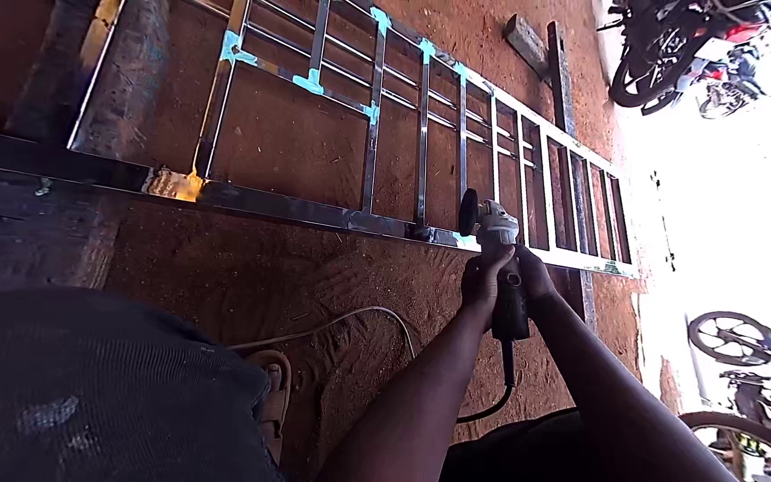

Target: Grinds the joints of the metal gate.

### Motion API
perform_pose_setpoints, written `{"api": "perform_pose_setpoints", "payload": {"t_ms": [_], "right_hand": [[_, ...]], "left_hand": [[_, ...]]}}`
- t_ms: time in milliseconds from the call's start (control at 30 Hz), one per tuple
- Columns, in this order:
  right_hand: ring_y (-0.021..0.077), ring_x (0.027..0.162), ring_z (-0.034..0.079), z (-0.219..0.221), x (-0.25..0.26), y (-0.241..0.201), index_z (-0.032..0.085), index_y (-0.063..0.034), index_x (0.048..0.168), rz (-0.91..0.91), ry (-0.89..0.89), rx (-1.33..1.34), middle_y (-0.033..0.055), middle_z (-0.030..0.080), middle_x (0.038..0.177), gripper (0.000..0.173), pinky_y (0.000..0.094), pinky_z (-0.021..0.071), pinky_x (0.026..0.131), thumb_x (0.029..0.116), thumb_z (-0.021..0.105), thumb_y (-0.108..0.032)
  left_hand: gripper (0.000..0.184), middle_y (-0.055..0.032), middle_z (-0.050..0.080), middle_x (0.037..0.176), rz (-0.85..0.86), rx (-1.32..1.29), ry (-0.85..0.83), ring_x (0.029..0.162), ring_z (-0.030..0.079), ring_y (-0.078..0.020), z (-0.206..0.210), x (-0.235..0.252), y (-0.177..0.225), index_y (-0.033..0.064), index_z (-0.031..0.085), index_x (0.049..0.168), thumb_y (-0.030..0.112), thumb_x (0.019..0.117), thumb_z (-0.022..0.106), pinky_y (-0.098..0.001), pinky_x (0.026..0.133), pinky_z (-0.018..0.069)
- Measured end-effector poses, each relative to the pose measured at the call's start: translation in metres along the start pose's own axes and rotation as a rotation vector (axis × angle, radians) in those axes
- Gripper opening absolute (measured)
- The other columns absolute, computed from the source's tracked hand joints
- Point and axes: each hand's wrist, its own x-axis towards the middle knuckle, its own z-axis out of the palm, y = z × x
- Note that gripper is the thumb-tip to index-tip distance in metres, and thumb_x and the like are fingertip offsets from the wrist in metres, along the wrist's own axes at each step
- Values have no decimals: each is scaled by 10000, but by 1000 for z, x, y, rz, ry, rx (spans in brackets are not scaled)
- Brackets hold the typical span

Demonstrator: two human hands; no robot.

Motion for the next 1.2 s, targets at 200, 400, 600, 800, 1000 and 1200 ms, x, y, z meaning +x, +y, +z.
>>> {"api": "perform_pose_setpoints", "payload": {"t_ms": [200, 400, 600, 800, 1000, 1200], "right_hand": [[-14, 603, 637, -5, 17, 21, 611, -192, 834, 12, -240, 209, -54, 662, 675, 454, 170, 541, 557, 1083, 232, -201], [-13, 559, 621, 8, 27, 39, 597, -187, 761, 77, -308, 238, -44, 645, 628, 493, 163, 526, 523, 1081, 222, -180], [-15, 576, 632, -2, 32, 41, 605, -209, 743, 91, -348, 251, -50, 656, 639, 507, 164, 532, 538, 1072, 219, -216], [-7, 558, 631, 3, 32, 40, 612, -196, 723, 133, -379, 276, -39, 651, 624, 500, 166, 532, 524, 1071, 252, -205], [-2, 565, 631, 1, 29, 39, 601, -191, 741, 125, -323, 260, -35, 647, 626, 494, 173, 532, 526, 1077, 239, -214], [11, 618, 663, 3, 28, 46, 642, -164, 802, 158, -353, 296, -12, 678, 681, 486, 183, 564, 569, 1092, 259, -239]], "left_hand": [[808, -197, 691, 1065, -50, 375, 400, 1017, 669, -355, 14, -20, 12, 74, 558, 1334, 682, 833, 739, -592, 857, 535], [796, -200, 690, 1081, -62, 402, 480, 1029, 671, -357, -2, -21, 15, 73, 527, 1366, 659, 864, 723, -587, 860, 540], [817, -215, 673, 1116, -109, 397, 431, 1059, 656, -366, -1, -16, 14, 60, 508, 1379, 671, 873, 704, -593, 880, 532], [817, -207, 675, 1099, -98, 361, 457, 1045, 659, -357, -2, -17, 11, 67, 501, 1380, 670, 869, 707, -584, 864, 537], [818, -214, 673, 1105, -121, 330, 439, 1045, 659, -360, -1, -15, 8, 66, 502, 1378, 664, 864, 719, -583, 869, 538], [826, -202, 678, 1089, -114, 309, 473, 1021, 666, -349, -5, -17, 4, 71, 506, 1369, 673, 849, 729, -579, 860, 543]]}}
